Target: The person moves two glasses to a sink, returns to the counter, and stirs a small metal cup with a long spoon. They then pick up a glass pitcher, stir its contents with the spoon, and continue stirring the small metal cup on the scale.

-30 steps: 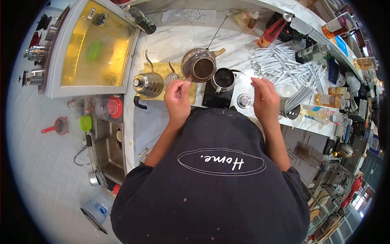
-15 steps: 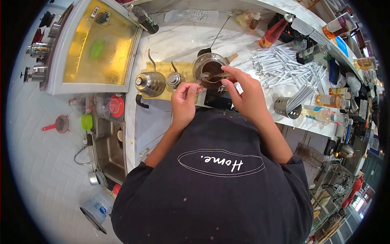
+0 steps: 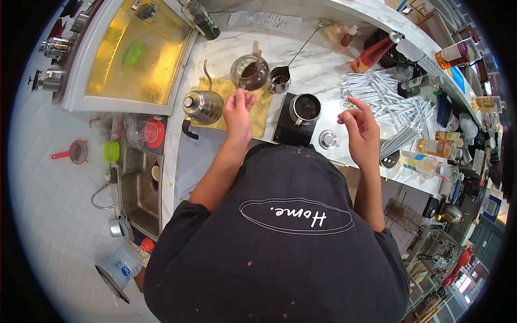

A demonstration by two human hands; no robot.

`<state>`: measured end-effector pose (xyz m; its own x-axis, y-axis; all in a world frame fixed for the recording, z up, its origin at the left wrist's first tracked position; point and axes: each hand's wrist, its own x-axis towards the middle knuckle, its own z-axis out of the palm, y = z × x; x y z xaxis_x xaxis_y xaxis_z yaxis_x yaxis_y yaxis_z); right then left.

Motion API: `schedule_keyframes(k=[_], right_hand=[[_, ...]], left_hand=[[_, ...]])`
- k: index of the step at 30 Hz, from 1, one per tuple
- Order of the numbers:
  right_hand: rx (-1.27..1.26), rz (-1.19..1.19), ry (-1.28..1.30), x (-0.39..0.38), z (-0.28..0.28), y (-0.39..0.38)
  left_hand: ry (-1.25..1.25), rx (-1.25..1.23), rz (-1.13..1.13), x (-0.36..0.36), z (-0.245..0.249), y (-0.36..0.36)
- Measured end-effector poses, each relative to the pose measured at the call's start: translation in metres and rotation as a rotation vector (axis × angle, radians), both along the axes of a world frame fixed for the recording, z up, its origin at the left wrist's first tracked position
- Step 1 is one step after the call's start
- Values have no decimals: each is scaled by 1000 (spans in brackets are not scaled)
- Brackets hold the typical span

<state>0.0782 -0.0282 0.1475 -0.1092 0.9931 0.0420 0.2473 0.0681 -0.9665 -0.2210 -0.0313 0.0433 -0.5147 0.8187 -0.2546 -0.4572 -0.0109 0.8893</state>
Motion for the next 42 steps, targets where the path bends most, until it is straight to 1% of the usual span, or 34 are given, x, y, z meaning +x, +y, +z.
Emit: schedule_keyframes(k=[4, 10, 12, 17, 19, 22, 25, 26, 28, 32, 34, 35, 36, 37, 38, 40, 42], right_hand=[[-7, -7, 13, 5, -5, 6], [7, 9, -51, 7, -12, 10], [-24, 7, -61, 8, -16, 11], [-54, 10, -73, 9, -26, 14], [-60, 15, -86, 11, -30, 18], [-61, 29, -92, 14, -35, 29], [-118, 16, -27, 14, -35, 44], [-124, 17, -31, 13, -35, 50], [-115, 51, 14, 9, -36, 63], [-138, 100, 32, -3, -52, 95], [-193, 128, 41, -10, -64, 112], [-195, 141, 8, -12, -76, 123], [-201, 147, 7, -16, -84, 133], [-149, 159, -118, -21, -91, 143], [-96, 171, -243, -27, -98, 153], [-99, 167, -230, -44, -106, 174], [-198, 113, -154, -63, -103, 190]], left_hand=[[-44, -57, 26, -2, -21, 40], [-10, -96, 52, 1, -54, 88], [3, -103, 55, 6, -65, 97], [-1, -141, 70, 10, -80, 108], [85, -189, 71, 10, -85, 111], [106, -223, 53, 10, -96, 113], [120, -252, 35, 8, -108, 114], [116, -258, 35, 8, -113, 115], [20, -225, 57, 9, -116, 115], [25, -239, 58, 11, -115, 112], [123, -339, -14, 12, -112, 108], [120, -342, -8, 13, -111, 105], [221, -361, -14, 15, -109, 100], [323, -380, -20, 17, -111, 97], [322, -387, -18, 20, -114, 94], [407, -320, 68, 25, -126, 87], [409, -362, 30, 26, -123, 80]])
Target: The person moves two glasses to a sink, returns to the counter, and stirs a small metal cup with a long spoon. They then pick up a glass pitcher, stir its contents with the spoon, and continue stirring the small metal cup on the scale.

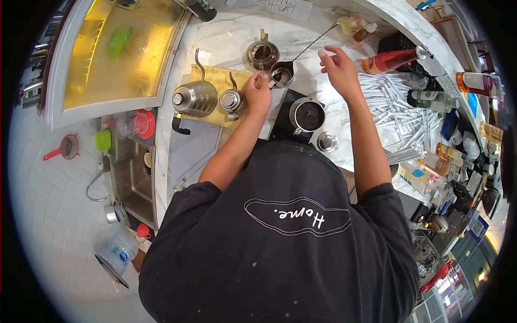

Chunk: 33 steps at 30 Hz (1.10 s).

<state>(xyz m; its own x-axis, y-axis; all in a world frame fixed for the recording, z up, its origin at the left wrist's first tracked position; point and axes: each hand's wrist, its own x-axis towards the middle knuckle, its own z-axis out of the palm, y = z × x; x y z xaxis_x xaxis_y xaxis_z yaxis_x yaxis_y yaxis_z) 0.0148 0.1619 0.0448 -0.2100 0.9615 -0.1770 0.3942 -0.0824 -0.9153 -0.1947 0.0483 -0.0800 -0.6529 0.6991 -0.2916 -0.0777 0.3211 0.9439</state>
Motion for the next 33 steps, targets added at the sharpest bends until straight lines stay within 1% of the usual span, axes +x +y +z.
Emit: schedule_keyframes(k=[1, 2, 3, 4, 6, 10, 11, 12, 13, 15, 16, 18, 20, 22, 24, 25, 26, 28, 32, 33], right_hand=[[-4, 1, 1, -8, 1, 7], [-64, -17, 38, -16, 3, 13], [-123, -35, 76, -23, 4, 16], [-121, -32, 74, -30, 4, 19], [-193, -39, 202, -38, 6, 22], [-155, 26, 228, -41, -5, 21], [-65, 59, 190, -39, -7, 15], [26, 91, 151, -37, -6, 7], [28, 92, 149, -37, 4, -3], [199, 125, -6, -34, 28, -25], [203, 121, -8, -29, 42, -35], [470, 150, -77, -22, 65, -54], [480, 50, 6, -7, 77, -74], [473, -79, 52, 14, 96, -102], [597, -158, 32, 34, 112, -129], [595, -200, 117, 42, 116, -143], [634, -218, 128, 50, 119, -155], [770, -147, 106, 69, 125, -172], [811, -172, 32, 81, 126, -203], [788, -151, -17, 80, 124, -208]], left_hand=[[-5, -42, -27, 1, 7, -5], [-4, -45, -25, 2, 14, -10], [-74, -22, -57, 2, 27, -15], [-144, 4, -90, 3, 38, -19], [-166, -14, -115, 4, 60, -30], [-159, -30, -193, 2, 74, -52], [-159, -29, -190, 0, 77, -57], [-211, -36, -258, -4, 80, -61], [-265, -40, -328, -7, 84, -65], [-265, -33, -347, -10, 90, -75], [-261, -29, -365, -10, 92, -79], [-252, -5, -358, -9, 96, -86], [-238, 22, -351, -11, 100, -93], [-246, 35, -421, -13, 103, -98], [-230, 21, -465, -14, 106, -100], [-218, -1, -507, -14, 107, -102], [-217, 4, -516, -12, 108, -103], [-186, 20, -575, -9, 107, -105], [-135, 13, -693, -1, 106, -104], [-77, -23, -761, 1, 111, -103]])
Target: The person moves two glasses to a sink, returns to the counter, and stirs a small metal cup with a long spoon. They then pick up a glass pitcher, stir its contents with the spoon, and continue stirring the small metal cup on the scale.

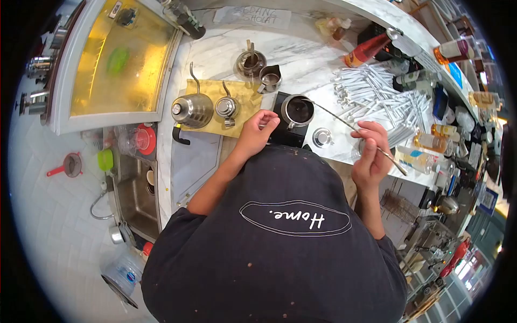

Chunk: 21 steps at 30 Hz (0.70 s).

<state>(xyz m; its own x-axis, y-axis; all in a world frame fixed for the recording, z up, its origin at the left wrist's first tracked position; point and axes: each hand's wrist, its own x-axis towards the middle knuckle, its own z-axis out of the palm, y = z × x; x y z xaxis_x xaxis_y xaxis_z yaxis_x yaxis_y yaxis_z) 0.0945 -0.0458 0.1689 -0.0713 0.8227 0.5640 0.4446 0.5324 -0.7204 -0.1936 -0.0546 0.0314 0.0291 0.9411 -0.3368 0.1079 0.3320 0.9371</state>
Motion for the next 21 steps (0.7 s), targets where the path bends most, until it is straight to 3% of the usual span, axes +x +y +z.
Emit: schedule_keyframes(k=[7, 21], right_hand=[[-42, 9, -139, -25, -12, -15], [38, -26, -246, -36, -16, -23]], left_hand=[[157, 51, -214, 16, 25, 1], [237, 141, -273, 24, 13, 8]])
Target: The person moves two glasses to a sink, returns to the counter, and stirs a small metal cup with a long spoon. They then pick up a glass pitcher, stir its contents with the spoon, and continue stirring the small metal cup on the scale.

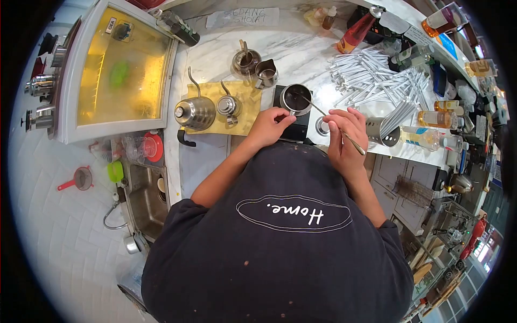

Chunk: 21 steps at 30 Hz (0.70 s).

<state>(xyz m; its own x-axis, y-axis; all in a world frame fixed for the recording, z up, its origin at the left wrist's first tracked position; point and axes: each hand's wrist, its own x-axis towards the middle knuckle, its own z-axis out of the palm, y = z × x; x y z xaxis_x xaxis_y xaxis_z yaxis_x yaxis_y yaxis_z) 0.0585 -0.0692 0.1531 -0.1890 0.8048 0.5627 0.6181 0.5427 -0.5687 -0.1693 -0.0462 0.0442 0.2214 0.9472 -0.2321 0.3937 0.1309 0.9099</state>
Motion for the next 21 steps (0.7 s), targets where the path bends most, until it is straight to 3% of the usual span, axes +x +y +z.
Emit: schedule_keyframes(k=[8, 21], right_hand=[[14, -37, -12, 2, 3, -8], [-19, -108, -8, -15, 6, -22]], left_hand=[[3, 37, -1, 0, -8, -4], [-190, -64, -8, 0, -2, -10]])
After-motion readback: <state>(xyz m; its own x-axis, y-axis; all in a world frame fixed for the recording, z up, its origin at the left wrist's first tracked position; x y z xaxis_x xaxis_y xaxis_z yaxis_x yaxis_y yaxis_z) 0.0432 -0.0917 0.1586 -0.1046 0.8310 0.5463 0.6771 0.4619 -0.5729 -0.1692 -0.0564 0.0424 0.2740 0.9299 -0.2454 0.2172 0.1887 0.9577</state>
